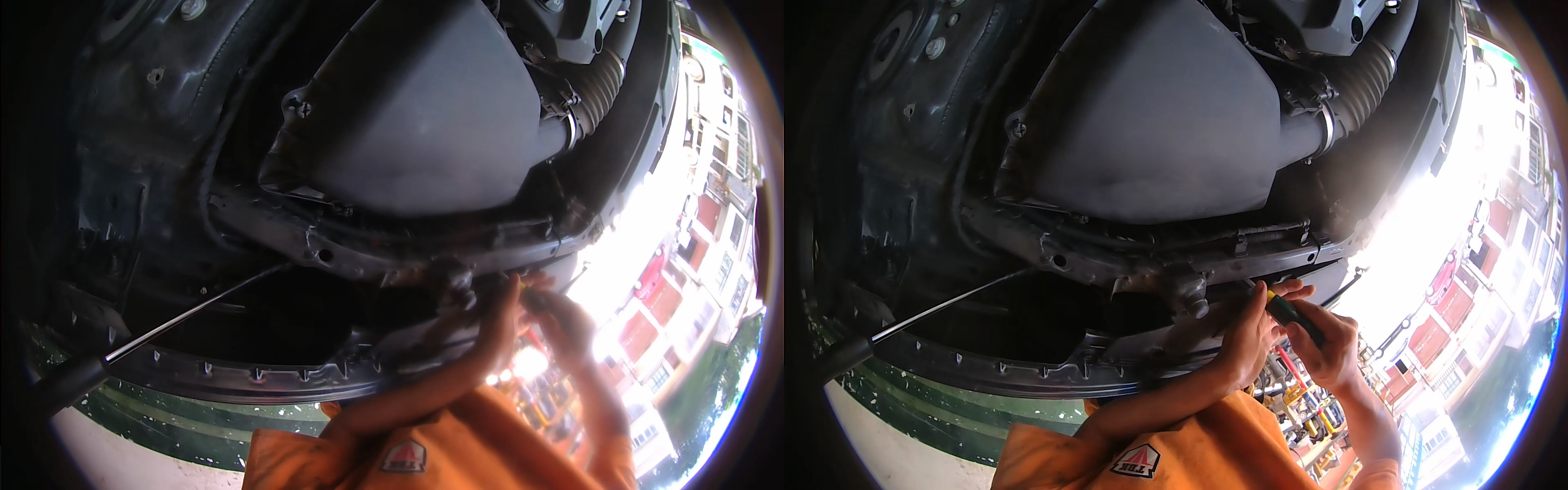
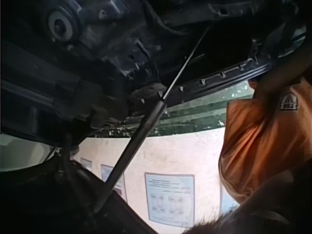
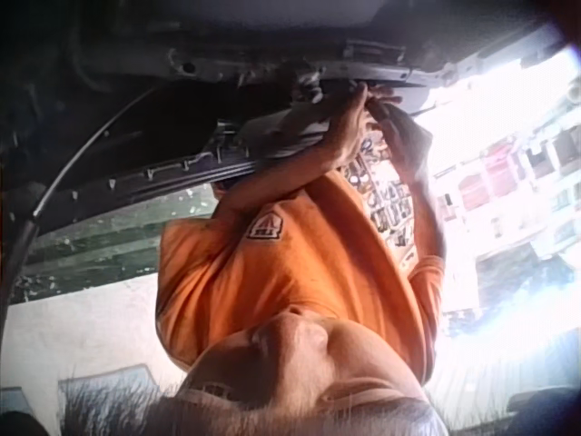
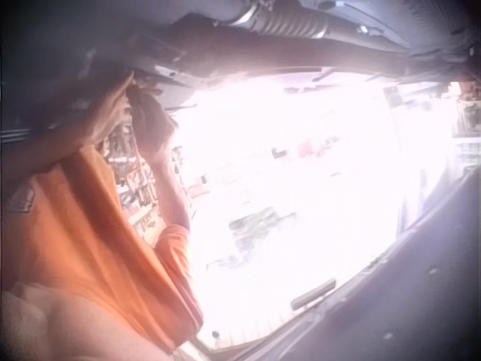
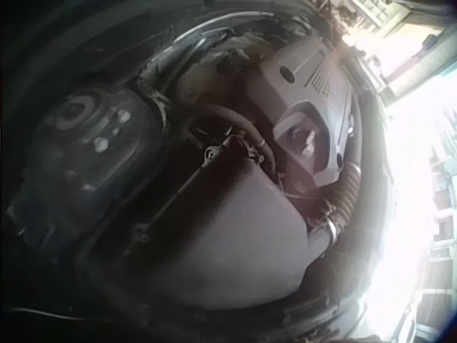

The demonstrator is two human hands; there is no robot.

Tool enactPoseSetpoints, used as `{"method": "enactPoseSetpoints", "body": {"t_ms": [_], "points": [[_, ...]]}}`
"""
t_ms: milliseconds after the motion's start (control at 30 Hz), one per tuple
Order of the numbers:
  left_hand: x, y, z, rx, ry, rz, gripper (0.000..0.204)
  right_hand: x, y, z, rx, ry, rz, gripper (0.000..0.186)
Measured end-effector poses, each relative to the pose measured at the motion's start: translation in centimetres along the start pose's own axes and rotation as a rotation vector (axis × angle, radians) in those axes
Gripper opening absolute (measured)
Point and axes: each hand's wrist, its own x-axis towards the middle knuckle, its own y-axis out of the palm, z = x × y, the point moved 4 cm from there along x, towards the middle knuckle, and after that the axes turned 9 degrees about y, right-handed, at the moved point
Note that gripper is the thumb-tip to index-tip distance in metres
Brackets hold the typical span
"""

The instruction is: The person uses a screwdriver to loosen and remove screws from the air filter housing and other engine components under the open hood of a car.

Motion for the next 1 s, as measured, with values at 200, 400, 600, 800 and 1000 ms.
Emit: {"method": "enactPoseSetpoints", "body": {"t_ms": [200, 400, 600, 800, 1000], "points": [[-0.2, -0.3, 0.6, 0.008, -0.09, -0.033, 0.07, 0.3, 1.0, -1.2, 0.086, 0.007, 0.009, 0.028], [-0.2, -0.4, 0.9, 0.02, -0.115, -0.056, 0.074, 0.4, 1.1, -1.0, 0.161, 0.075, 0.007, 0.028], [-0.4, -0.2, 0.7, 0.037, -0.102, -0.043, 0.074, 0.3, 1.0, -0.9, 0.184, 0.039, -0.008, 0.031], [-0.2, -0.3, 0.8, 0.048, -0.103, -0.052, 0.074, 0.3, 1.1, -0.9, 0.194, 0.02, -0.027, 0.03], [-0.3, 0.4, 0.3, 0.005, -0.094, -0.059, 0.077, 0.3, 1.4, 0.0, 0.012, -0.139, -0.123, 0.026]]}}
